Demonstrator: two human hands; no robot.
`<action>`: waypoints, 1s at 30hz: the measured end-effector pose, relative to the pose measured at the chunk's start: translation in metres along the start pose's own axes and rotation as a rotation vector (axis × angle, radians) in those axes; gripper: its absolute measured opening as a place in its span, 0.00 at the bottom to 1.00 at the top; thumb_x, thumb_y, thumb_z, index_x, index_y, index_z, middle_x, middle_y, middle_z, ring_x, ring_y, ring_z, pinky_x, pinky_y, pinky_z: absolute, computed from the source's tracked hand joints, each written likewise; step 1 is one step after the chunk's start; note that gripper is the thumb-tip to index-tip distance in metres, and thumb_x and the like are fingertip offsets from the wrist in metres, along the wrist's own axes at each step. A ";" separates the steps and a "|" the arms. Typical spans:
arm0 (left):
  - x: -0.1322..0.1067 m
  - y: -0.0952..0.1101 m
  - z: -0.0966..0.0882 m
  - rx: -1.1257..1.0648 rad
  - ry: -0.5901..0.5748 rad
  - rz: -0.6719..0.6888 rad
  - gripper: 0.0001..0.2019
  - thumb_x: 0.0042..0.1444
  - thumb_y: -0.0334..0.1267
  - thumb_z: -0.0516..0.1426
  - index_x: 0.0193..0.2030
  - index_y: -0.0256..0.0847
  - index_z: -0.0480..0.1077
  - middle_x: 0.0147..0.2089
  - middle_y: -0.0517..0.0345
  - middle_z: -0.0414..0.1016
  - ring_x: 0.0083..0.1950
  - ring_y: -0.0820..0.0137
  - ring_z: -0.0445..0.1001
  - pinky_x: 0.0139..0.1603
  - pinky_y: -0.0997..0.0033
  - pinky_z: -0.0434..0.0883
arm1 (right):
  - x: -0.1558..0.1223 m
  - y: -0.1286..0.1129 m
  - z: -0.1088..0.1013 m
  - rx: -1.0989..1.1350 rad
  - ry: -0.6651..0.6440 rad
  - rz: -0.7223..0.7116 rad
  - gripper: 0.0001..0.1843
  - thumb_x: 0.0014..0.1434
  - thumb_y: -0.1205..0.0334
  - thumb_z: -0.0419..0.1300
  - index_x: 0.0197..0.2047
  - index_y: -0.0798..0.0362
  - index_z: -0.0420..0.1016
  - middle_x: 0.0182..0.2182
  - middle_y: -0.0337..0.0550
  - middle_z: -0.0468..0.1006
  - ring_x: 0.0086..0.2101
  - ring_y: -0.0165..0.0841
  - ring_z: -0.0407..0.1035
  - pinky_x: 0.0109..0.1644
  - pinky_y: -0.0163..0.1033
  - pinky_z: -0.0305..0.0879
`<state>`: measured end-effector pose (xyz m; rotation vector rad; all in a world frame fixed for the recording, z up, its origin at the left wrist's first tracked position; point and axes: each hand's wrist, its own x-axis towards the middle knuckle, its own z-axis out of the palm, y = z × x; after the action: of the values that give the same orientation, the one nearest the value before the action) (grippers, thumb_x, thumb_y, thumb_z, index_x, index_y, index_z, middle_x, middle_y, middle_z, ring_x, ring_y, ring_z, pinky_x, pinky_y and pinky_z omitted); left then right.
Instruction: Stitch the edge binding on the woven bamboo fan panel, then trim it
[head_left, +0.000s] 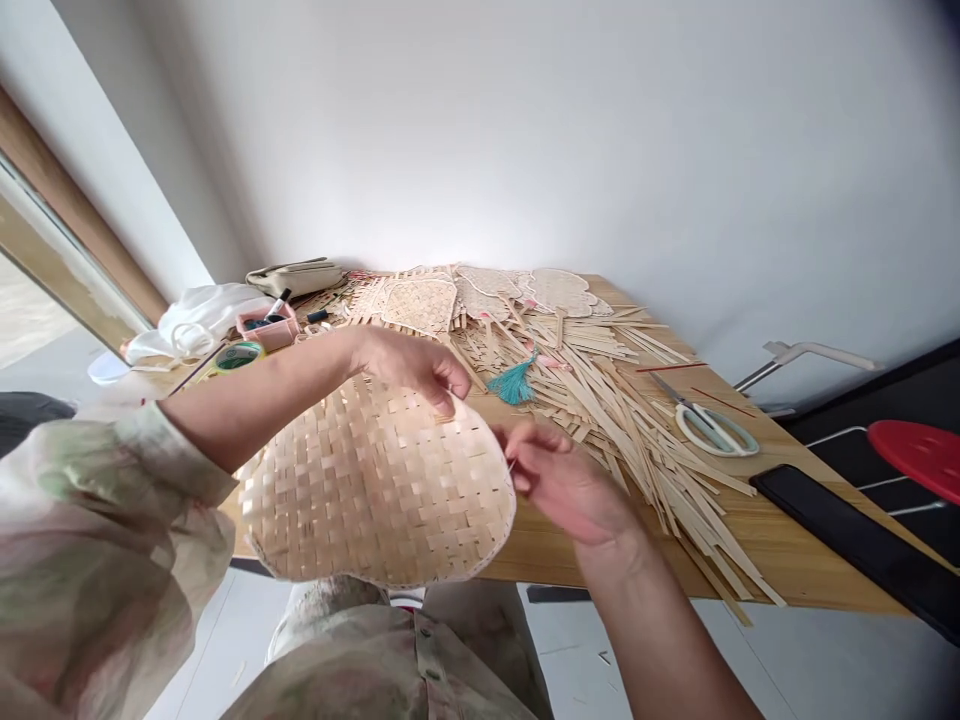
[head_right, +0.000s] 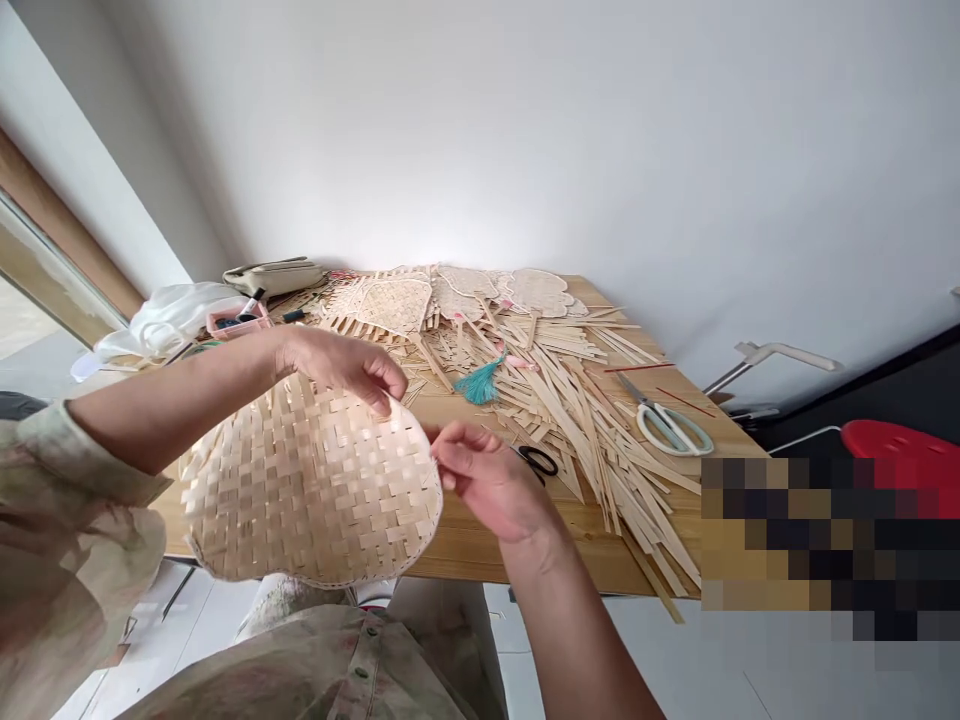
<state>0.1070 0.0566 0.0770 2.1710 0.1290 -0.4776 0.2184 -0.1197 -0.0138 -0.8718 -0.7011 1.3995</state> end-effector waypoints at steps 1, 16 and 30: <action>-0.002 0.012 -0.002 0.058 -0.024 0.021 0.05 0.42 0.30 0.59 0.20 0.36 0.67 0.20 0.64 0.64 0.23 0.75 0.60 0.26 0.76 0.55 | 0.002 -0.007 0.003 0.040 0.015 -0.048 0.11 0.38 0.60 0.70 0.18 0.53 0.72 0.30 0.37 0.75 0.23 0.20 0.62 0.21 0.25 0.54; -0.042 0.041 0.076 1.164 0.490 0.104 0.14 0.55 0.23 0.44 0.31 0.40 0.67 0.27 0.54 0.66 0.27 0.69 0.64 0.28 0.69 0.57 | -0.021 -0.040 -0.003 -0.033 0.410 -0.593 0.08 0.40 0.58 0.69 0.22 0.46 0.72 0.23 0.33 0.72 0.24 0.23 0.65 0.23 0.29 0.60; -0.031 -0.036 0.154 0.391 0.537 -0.007 0.13 0.56 0.36 0.51 0.48 0.40 0.65 0.44 0.51 0.70 0.41 0.66 0.70 0.39 0.70 0.66 | -0.008 -0.001 -0.003 -0.177 0.269 -0.126 0.13 0.37 0.57 0.69 0.21 0.55 0.70 0.16 0.35 0.70 0.18 0.23 0.62 0.22 0.29 0.57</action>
<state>0.0241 -0.0410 -0.0209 2.6399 0.3613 0.1024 0.2208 -0.1280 -0.0134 -1.1123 -0.6668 1.0936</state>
